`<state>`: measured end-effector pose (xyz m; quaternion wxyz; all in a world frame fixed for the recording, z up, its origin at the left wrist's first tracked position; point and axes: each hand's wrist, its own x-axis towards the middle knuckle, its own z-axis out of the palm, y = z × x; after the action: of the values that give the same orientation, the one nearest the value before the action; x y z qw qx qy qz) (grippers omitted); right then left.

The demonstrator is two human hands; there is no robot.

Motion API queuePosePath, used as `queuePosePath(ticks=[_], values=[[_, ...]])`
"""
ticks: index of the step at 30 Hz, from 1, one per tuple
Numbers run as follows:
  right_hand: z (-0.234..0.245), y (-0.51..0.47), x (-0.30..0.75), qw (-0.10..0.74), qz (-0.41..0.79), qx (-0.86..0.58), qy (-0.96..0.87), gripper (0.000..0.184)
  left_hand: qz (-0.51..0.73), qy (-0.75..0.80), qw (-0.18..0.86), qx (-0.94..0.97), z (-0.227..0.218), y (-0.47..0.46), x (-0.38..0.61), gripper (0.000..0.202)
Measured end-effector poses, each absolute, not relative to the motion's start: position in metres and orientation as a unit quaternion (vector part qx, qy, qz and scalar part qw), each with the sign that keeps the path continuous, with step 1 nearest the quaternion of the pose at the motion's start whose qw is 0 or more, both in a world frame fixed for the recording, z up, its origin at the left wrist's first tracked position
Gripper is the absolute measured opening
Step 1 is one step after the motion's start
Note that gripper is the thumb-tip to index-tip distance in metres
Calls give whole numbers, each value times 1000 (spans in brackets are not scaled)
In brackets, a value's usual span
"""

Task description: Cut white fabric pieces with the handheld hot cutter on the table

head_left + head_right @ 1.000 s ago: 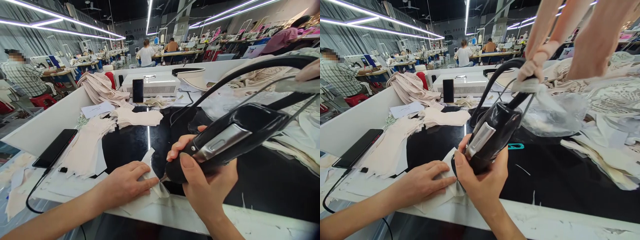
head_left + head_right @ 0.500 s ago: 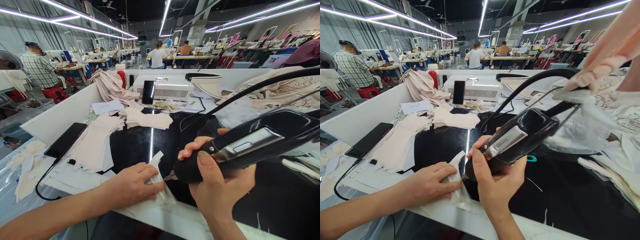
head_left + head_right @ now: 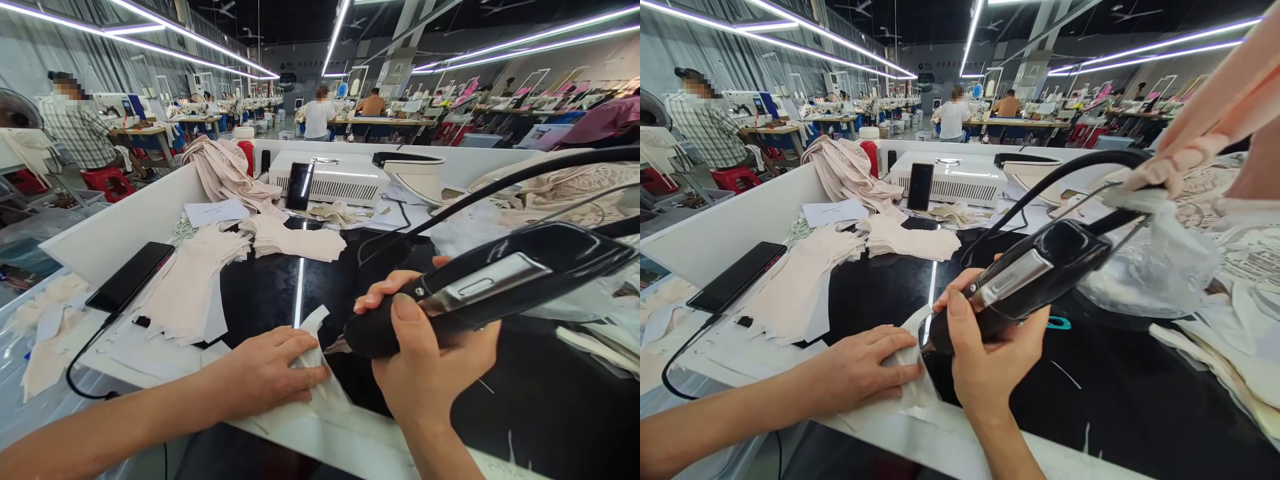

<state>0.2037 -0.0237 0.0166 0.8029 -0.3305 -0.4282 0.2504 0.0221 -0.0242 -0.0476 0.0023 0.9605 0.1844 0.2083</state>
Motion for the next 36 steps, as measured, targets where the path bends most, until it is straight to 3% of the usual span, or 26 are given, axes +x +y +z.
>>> queuePosePath(ticks=[11,15,18,22,28,36], values=[[9,-24,202,777,258,-334,-467,28,205,213,17,955,-46,-41,27,38],[10,-32,205,775,265,-326,-473,37,209,229,21,950,-36,-50,27,40],[9,-34,206,777,260,-326,-471,41,209,218,21,953,-31,-32,24,30],[8,-34,205,775,254,-331,-475,30,186,151,70,968,-33,9,23,44],[10,-35,203,780,242,-348,-460,29,161,95,117,975,-43,41,24,44],[9,-37,202,781,230,-345,-468,34,148,63,61,985,-43,48,10,40]])
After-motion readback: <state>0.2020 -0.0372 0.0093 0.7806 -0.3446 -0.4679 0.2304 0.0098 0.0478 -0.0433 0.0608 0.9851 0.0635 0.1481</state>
